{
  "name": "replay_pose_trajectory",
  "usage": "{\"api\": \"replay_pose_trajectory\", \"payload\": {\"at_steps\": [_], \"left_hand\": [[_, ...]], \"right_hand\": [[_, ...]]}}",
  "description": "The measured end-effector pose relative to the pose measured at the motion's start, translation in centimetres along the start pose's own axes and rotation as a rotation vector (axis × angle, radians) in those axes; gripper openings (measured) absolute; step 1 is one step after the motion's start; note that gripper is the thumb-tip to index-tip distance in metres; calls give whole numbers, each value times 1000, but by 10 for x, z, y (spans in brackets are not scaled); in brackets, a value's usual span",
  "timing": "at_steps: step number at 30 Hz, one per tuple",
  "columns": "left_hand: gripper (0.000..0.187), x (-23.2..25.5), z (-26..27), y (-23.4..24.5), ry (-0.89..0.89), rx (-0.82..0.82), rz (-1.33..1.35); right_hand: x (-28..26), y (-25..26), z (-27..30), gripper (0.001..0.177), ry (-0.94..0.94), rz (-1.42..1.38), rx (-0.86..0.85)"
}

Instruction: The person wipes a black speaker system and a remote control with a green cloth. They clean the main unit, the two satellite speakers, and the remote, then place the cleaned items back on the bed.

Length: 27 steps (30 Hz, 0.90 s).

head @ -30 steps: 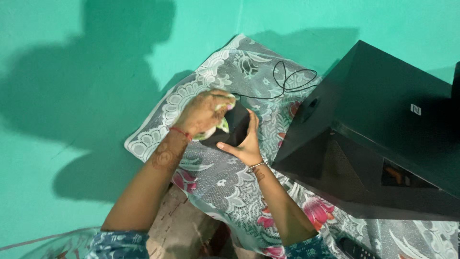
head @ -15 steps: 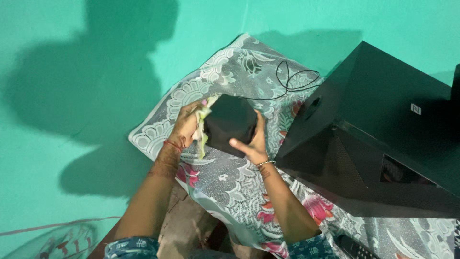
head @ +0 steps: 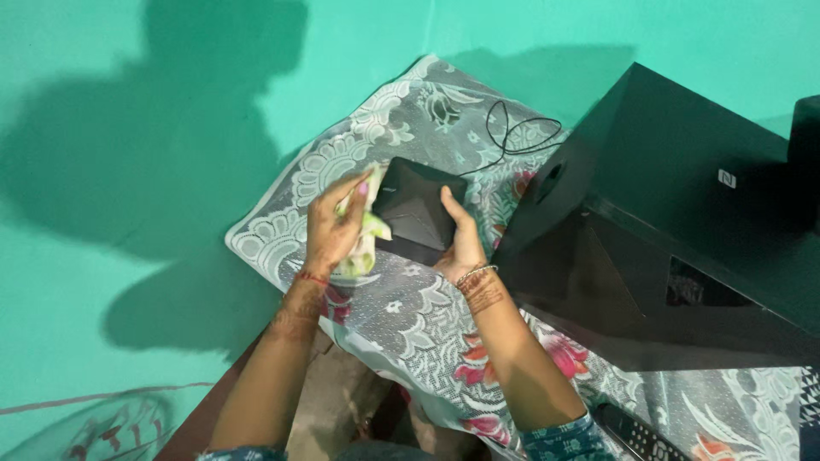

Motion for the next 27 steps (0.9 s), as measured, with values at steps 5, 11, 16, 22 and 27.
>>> {"api": "replay_pose_trajectory", "payload": {"at_steps": [5,11,16,22,27], "left_hand": [[30,50,-22,-16,-336,-56,-157],[34,57,-29,-40,-350,-46,-324],[39,54,-39,-62,-268,-58,-438],[23,80,-48,-96,-482,-181,-508],[25,87,-34,-116,-511,-415,-477]], "right_hand": [[-2,13,-12,54,62,152,20],[-11,28,-1,130,423,467,-158],[-13,43,-10,146,848,946,-79],[-10,53,-17,145,993,1075,-1],[5,76,-35,142,956,919,-79]]}}
Point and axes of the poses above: each hand's wrist, its own z-axis away from the middle knuckle, its own y-axis out of the back of the hand, x = y × z, the point moved 8 cm from there along -z, towards the middle knuckle, and after that the axes turned 3 degrees about x, right-handed, at the moved point
